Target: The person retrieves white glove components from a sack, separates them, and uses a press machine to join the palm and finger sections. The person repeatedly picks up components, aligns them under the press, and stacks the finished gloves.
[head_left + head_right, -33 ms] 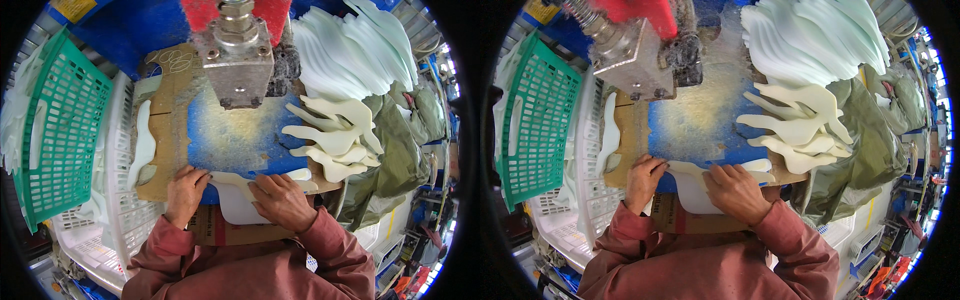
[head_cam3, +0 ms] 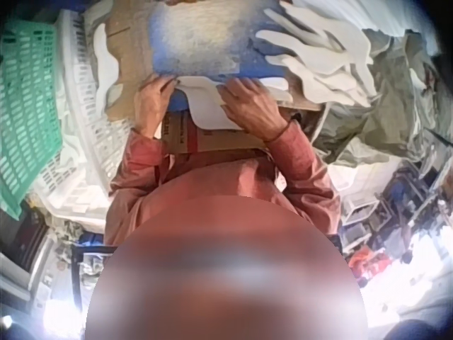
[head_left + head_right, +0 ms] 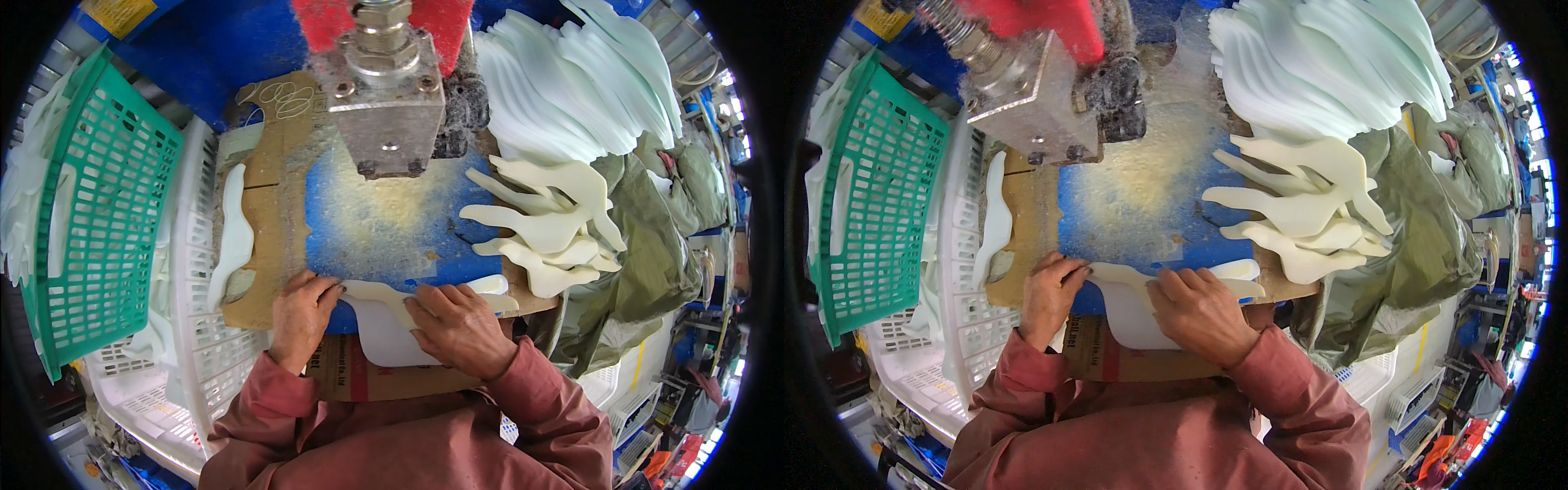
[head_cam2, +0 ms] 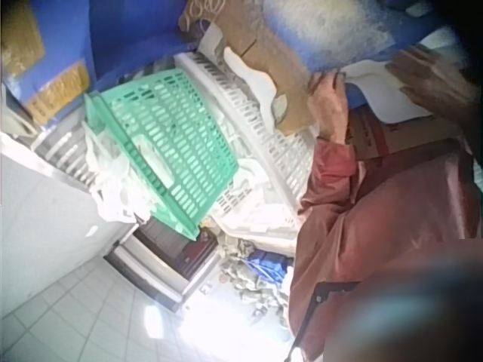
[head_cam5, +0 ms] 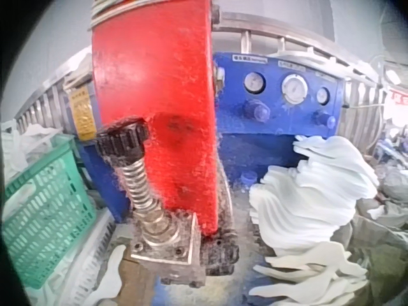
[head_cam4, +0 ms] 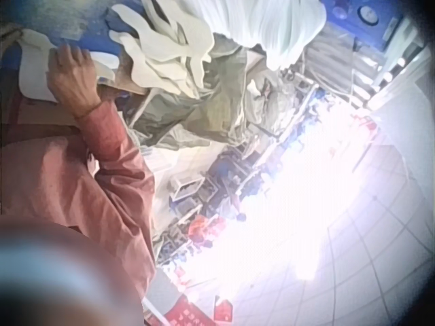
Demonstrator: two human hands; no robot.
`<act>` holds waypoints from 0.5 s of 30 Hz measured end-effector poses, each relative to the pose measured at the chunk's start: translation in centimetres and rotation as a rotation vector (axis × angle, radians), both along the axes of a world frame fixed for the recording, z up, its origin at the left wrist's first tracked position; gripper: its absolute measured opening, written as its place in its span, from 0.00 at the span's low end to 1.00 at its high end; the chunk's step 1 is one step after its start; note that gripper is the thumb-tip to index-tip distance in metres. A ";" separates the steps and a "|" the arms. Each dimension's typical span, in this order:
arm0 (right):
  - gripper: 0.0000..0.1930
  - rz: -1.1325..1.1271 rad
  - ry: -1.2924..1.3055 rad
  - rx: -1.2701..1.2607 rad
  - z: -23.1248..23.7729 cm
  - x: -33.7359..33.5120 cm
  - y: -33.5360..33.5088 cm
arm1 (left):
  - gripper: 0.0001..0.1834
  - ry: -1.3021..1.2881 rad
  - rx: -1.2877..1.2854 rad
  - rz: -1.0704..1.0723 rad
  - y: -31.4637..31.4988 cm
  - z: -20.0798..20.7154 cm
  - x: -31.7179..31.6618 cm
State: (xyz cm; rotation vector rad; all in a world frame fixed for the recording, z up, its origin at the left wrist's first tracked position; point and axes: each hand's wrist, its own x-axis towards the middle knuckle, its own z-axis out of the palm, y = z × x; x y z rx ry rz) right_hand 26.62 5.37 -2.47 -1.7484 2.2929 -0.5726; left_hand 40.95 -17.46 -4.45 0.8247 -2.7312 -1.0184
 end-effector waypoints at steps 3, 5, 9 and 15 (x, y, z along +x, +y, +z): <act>0.22 -0.001 0.023 -0.009 -0.7 0.1 -0.1 | 0.08 -0.009 -0.009 0.018 0.0 -0.5 0.1; 0.17 -0.001 0.061 -0.031 -1.3 0.2 -0.3 | 0.07 -0.007 -0.036 0.012 0.0 -1.2 0.3; 0.08 0.011 0.136 -0.054 -2.0 0.3 -0.6 | 0.06 -0.009 -0.118 -0.027 -0.4 -2.0 0.5; 0.05 0.041 0.224 -0.044 -1.8 0.8 -0.7 | 0.09 0.042 0.124 -0.036 -1.5 4.3 -0.5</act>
